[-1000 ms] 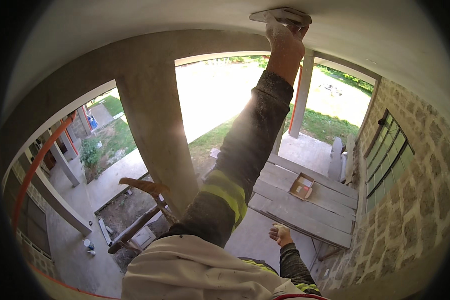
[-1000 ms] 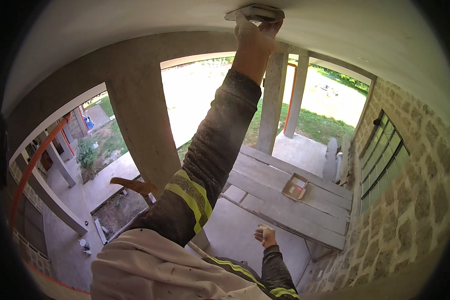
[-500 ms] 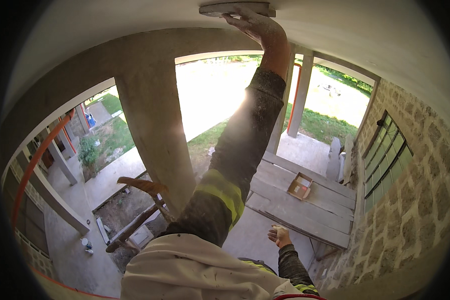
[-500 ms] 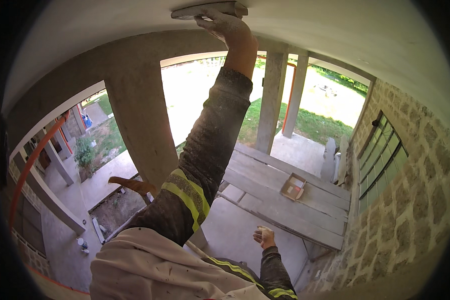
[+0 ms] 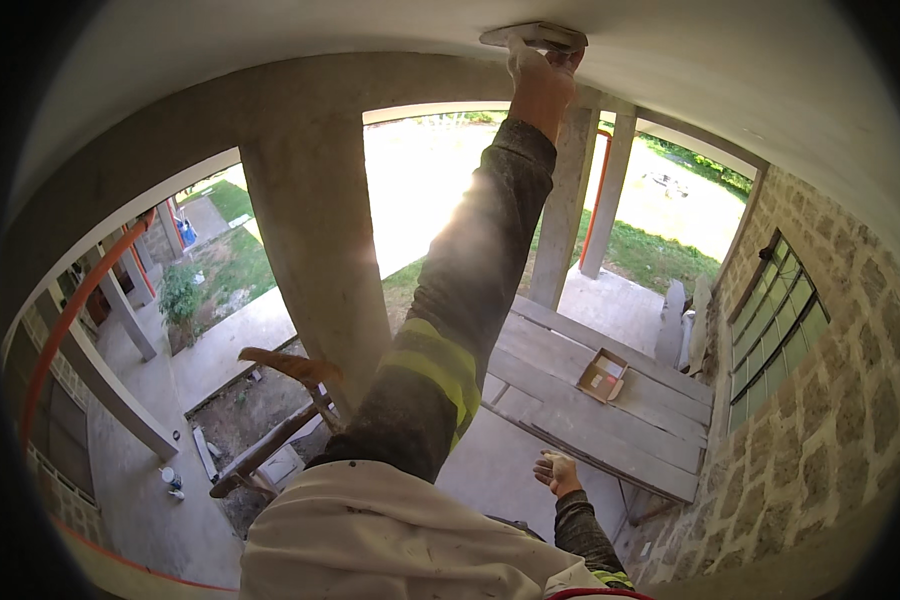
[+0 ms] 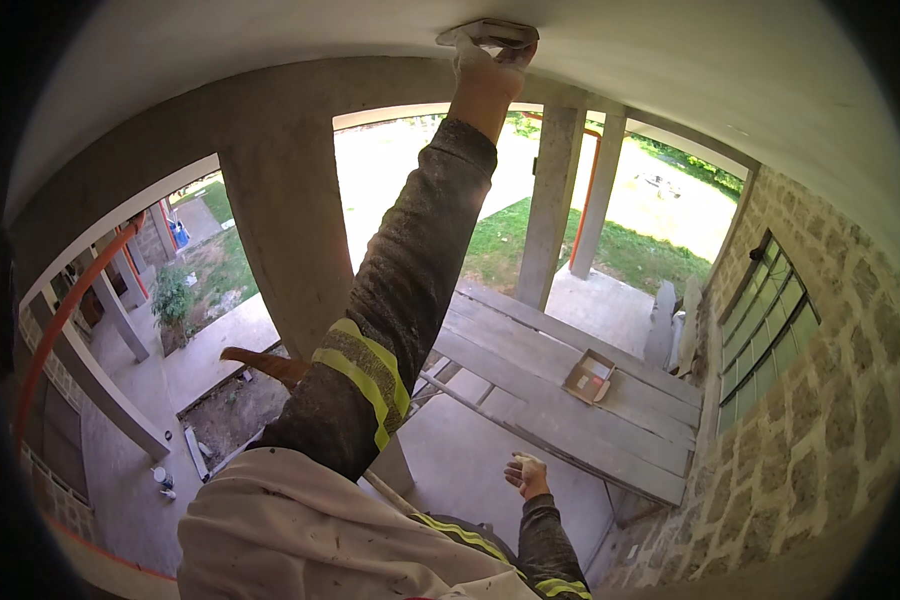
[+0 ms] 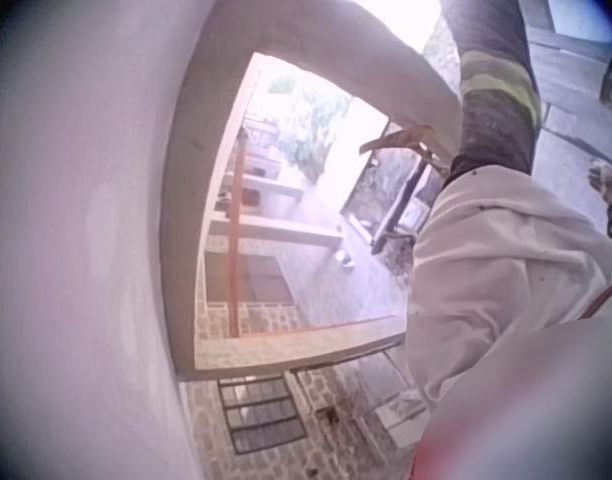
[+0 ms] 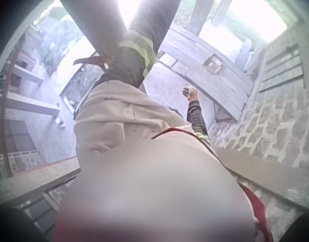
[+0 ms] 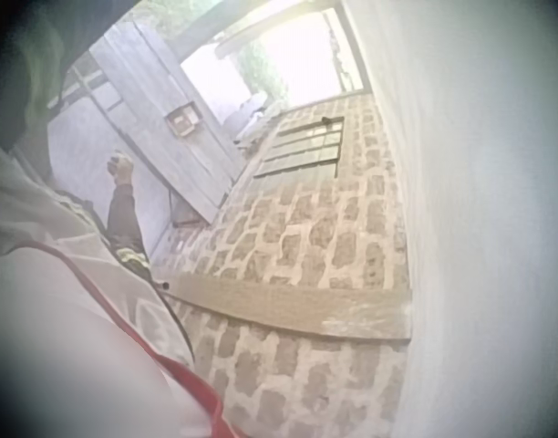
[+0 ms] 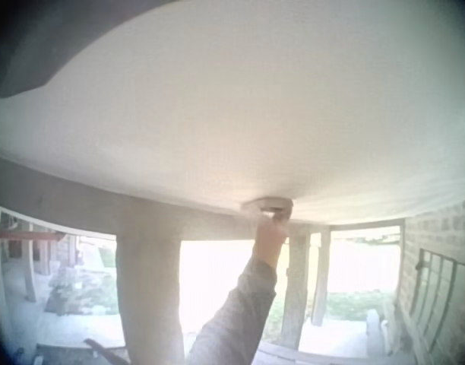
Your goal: The person uses a hand trowel to smooth a white plastered ceiling surface. They repeatedly glide the trowel across the ceiling in overlapping strokes, moving along the length of the ceiling while standing on scaffolding.
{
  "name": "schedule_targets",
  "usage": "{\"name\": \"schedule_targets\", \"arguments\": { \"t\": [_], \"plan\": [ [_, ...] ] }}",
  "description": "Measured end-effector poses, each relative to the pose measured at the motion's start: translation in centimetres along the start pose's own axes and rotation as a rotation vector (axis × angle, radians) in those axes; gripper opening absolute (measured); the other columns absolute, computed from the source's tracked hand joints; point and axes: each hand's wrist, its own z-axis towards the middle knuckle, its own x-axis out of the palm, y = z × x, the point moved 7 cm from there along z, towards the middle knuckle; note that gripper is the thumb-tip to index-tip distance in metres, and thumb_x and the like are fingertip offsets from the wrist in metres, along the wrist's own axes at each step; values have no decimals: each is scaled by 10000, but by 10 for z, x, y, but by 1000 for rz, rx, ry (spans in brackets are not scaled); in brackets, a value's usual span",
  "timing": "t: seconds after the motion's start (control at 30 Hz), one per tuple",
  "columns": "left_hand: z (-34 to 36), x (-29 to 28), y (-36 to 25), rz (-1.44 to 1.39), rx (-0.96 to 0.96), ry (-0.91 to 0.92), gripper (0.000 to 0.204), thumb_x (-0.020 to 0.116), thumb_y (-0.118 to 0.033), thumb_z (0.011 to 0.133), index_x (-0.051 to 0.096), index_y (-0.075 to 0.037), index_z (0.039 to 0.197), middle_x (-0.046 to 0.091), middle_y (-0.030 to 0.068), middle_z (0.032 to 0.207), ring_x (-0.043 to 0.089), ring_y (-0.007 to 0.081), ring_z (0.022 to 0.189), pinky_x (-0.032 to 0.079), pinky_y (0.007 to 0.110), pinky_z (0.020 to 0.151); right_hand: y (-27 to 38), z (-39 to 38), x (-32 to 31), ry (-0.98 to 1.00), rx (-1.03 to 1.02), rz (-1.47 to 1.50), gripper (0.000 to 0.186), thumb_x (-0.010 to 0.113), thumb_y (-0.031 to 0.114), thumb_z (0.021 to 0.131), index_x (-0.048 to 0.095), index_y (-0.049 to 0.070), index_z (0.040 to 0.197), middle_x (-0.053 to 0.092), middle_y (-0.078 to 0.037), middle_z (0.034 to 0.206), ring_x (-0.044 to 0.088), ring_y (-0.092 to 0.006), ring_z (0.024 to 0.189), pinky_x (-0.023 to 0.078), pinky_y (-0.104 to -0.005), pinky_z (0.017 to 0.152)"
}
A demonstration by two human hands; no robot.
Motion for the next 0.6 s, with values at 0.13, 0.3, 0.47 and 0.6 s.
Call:
{"name": "schedule_targets", "arguments": {
  "t": [0.13,0.3,0.47,0.6],
  "plan": [
    [-7,14,-14,149,199,140,519,403,-457,1073,352,-67,1412,387,200,1391,510,391,1231,521,582,967,1,1,-1,-37,-20,-15,340,557,167,976,637,45,1283,672,-161,1052,676,-292,882,583,-431,795],
    [-39,28,-35,445,735,22,637,366,-541,1077,284,-69,1497,425,198,1397,533,291,1193,502,484,1014,-1,4,-2,-12,7,1,336,558,158,974,639,49,1281,677,-163,1061,681,-296,866,586,-433,780],
    [-42,35,-15,246,254,122,626,372,-546,1074,294,-81,1486,431,187,1349,529,291,1161,524,469,1001,0,10,-8,-32,14,1,341,558,162,978,636,45,1288,678,-177,1086,683,-304,887,584,-432,795],
    [-56,38,-28,411,580,38,626,360,-411,1102,205,11,1538,481,217,1300,548,300,1144,498,460,1048,-3,11,-7,-1,14,4,334,557,170,982,640,53,1283,678,-177,1084,683,-300,893,584,-432,791]
  ]
}}
